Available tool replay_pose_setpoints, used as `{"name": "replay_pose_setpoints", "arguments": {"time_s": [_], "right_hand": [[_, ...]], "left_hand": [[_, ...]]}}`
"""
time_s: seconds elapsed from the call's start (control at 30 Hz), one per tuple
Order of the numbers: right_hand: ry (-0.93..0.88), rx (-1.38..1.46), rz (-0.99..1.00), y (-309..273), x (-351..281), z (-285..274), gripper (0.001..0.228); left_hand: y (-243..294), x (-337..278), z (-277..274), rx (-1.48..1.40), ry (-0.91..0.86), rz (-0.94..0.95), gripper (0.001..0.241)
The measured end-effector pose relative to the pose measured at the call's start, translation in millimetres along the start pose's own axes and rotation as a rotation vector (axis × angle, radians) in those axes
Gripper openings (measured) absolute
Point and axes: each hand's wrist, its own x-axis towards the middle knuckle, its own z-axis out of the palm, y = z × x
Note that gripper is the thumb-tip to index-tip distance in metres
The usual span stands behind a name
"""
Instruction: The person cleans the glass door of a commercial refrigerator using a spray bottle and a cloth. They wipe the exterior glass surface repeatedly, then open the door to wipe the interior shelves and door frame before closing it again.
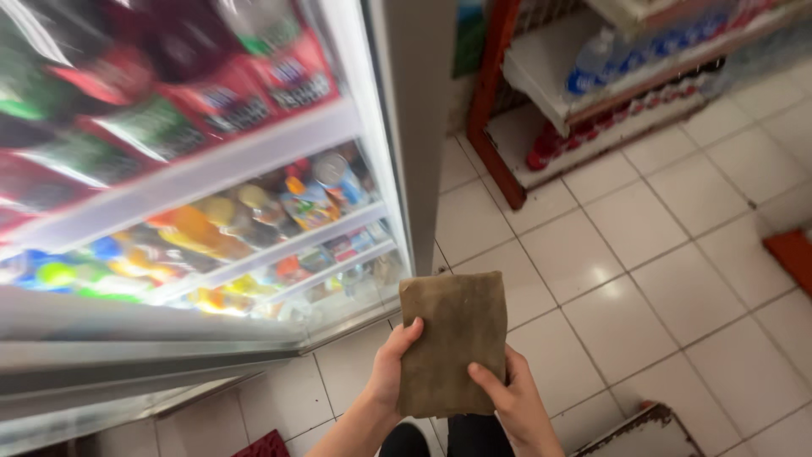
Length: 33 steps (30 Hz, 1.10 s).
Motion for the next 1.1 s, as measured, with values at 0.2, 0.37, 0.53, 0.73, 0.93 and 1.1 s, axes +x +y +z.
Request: {"name": "replay_pose_setpoints", "arguments": {"time_s": [0.2,0.37,0.53,0.73,0.93,1.1], "right_hand": [[-0.083,-0.145,0.016,-117,-34,81,0.036],[-0.28,-0.258,0.082,-144,-52,164,0.038],[-0.526,-0.383,0.129,-99,-77,274,0.039],[-0.823,-0.415,0.301,1,-141,416,0.041],[-1.088,-0.704,0.239,128,-205,526,0.036],[-1.198,-1.08,0.062,232,-224,577,0.04]], "left_hand": [[68,-118,56,0.22,0.069,0.326,0.043],[86,-203,15,0.01,0.273,0.439,0.049],[42,-304,-94,-0.167,0.47,0.737,0.06],[-43,-443,-223,-0.317,1.001,0.799,0.05],[-123,-545,-333,-0.184,1.463,0.746,0.037],[-162,-574,-421,0.021,1.666,0.514,0.038]]}}
